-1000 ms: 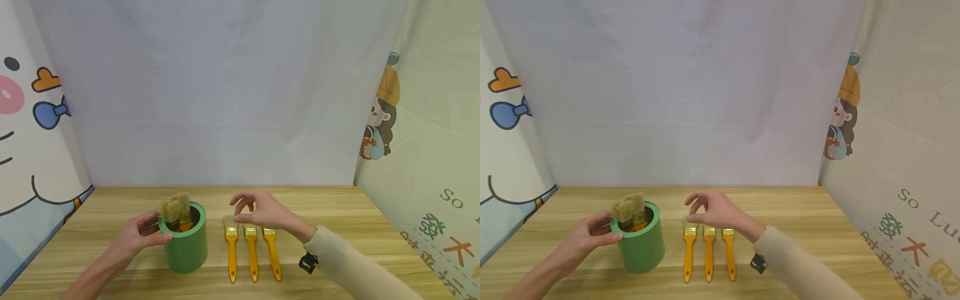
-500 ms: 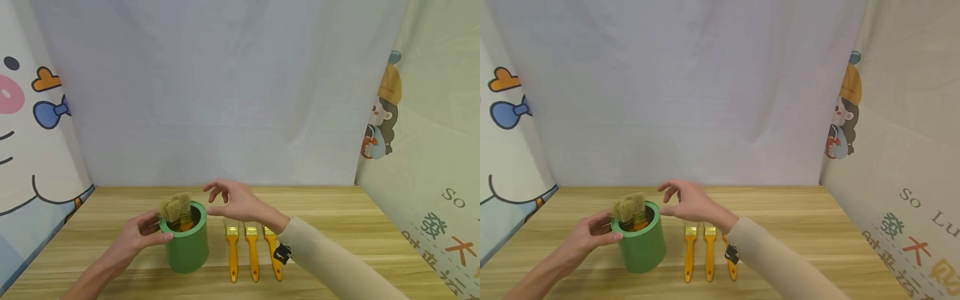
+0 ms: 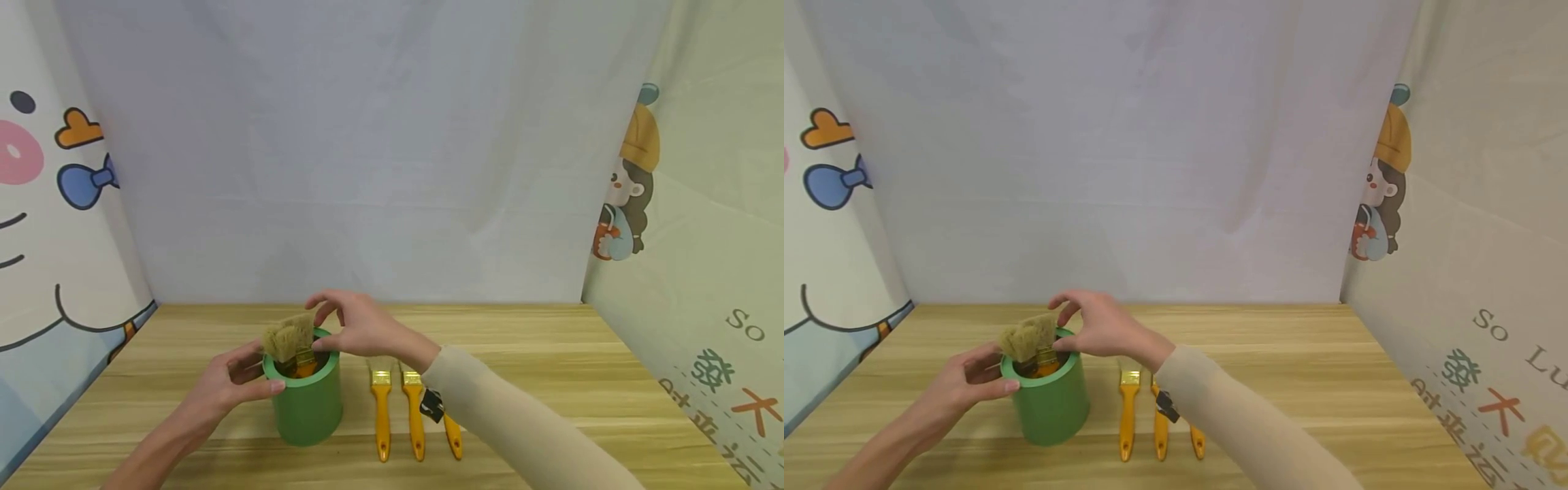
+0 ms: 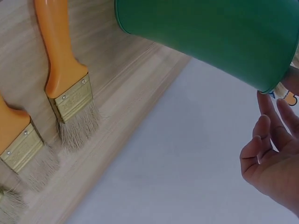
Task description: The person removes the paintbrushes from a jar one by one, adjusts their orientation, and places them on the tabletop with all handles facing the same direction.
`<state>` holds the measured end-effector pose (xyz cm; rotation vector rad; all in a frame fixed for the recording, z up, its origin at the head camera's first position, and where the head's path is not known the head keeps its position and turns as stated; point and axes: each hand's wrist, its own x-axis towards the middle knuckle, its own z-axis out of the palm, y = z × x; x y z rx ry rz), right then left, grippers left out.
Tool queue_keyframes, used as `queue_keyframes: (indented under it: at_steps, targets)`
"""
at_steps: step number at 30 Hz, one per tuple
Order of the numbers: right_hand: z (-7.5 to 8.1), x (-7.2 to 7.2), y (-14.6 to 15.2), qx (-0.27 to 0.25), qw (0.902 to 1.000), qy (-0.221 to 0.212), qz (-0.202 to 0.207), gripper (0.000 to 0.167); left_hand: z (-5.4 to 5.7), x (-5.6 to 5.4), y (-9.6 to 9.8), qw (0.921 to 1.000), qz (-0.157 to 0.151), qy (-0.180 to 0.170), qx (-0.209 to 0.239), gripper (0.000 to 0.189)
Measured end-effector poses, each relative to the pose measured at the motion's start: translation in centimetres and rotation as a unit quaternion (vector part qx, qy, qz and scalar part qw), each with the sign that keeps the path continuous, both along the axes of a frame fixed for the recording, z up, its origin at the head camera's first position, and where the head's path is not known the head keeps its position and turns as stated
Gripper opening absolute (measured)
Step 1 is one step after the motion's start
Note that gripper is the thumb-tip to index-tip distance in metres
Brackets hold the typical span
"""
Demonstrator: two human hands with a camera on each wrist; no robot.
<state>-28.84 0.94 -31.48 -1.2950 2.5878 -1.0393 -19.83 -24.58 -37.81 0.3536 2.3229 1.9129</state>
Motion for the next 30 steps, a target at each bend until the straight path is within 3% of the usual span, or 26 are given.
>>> queue_keyframes:
  at_steps: [12, 22, 30]
  targets:
    - [0.4, 0.3, -1.1, -0.008, 0.9997, -0.001, 0.024, 0.049, 0.1, 0.0, -0.1, 0.9999, -0.009, -0.005, -0.001, 0.077]
    - [-0.1, 0.4, -1.6, 0.039, 0.9968, 0.058, 0.039, 0.054, 0.1, 0.0, -0.2, 0.9999, -0.011, -0.008, 0.003, 0.077]
    - [-0.4, 0.4, -1.7, 0.023, 0.9961, 0.065, 0.055, 0.051, 0.1, 0.0, -0.2, 0.9999, -0.010, -0.011, 0.003, 0.080]
